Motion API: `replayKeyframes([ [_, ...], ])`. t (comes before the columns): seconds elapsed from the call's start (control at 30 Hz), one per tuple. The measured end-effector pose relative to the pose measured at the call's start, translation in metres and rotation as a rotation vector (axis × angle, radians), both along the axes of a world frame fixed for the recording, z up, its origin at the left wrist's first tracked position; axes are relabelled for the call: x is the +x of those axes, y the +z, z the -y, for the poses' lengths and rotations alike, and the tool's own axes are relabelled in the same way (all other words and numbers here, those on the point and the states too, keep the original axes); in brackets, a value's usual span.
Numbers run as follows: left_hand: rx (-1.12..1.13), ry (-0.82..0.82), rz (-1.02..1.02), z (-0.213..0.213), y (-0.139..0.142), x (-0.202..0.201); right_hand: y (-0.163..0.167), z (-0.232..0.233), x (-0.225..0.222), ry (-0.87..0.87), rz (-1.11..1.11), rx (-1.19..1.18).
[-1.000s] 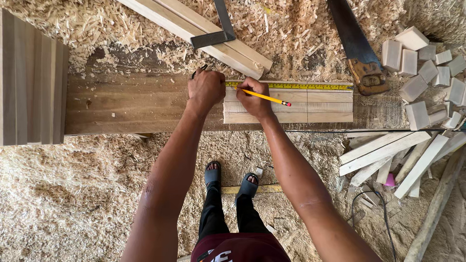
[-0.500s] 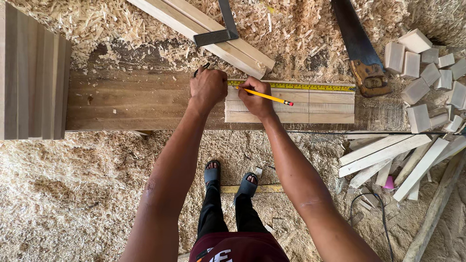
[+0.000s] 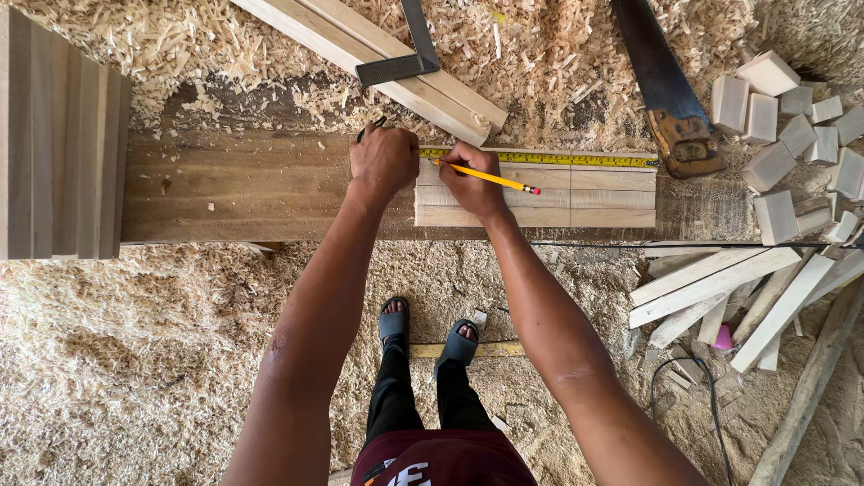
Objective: The person measures and marks several wooden planks on a workbench using a tape measure, a try square, and a pencil. They align the square to draw straight lines across the planks and occasionally reposition the pieces to mark additional sections.
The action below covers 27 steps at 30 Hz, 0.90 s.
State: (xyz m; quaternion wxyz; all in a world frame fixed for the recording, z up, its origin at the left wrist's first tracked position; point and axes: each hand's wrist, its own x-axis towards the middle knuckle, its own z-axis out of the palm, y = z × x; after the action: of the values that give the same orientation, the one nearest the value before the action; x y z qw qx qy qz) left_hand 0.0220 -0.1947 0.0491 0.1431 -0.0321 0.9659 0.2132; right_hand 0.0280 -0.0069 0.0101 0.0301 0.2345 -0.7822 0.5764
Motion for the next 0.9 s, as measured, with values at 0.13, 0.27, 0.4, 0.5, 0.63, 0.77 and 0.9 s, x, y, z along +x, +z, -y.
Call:
replayKeyframes([
  [0.13,-0.011,0.001,-0.006,0.0000,0.0036,0.0005,0.0006,0.0000,0.0000,-0.006,0.031,-0.007],
  [0.27,0.028,0.025,0.009,-0.0005,0.0052,0.0011,0.0016,-0.0004,0.0001,-0.014,0.035,0.010],
  [0.4,-0.013,0.002,0.006,-0.0001,0.0045,0.0001,0.0024,-0.0002,-0.0001,-0.024,0.047,0.014],
  [0.5,-0.020,-0.015,0.007,-0.0006,0.0036,0.0004,0.0025,-0.0001,-0.0001,-0.020,0.040,0.008],
  [0.63,-0.027,-0.001,-0.011,-0.0006,0.0046,0.0000,0.0020,-0.0002,-0.0011,-0.022,0.062,0.011],
  [0.77,0.014,0.039,0.019,-0.0012,0.0056,0.0013,0.0017,-0.0003,-0.0025,0.009,0.080,-0.006],
  [0.9,-0.031,0.010,0.016,-0.0012,0.0041,0.0002,0.0009,-0.0003,-0.0028,-0.023,0.054,0.019],
])
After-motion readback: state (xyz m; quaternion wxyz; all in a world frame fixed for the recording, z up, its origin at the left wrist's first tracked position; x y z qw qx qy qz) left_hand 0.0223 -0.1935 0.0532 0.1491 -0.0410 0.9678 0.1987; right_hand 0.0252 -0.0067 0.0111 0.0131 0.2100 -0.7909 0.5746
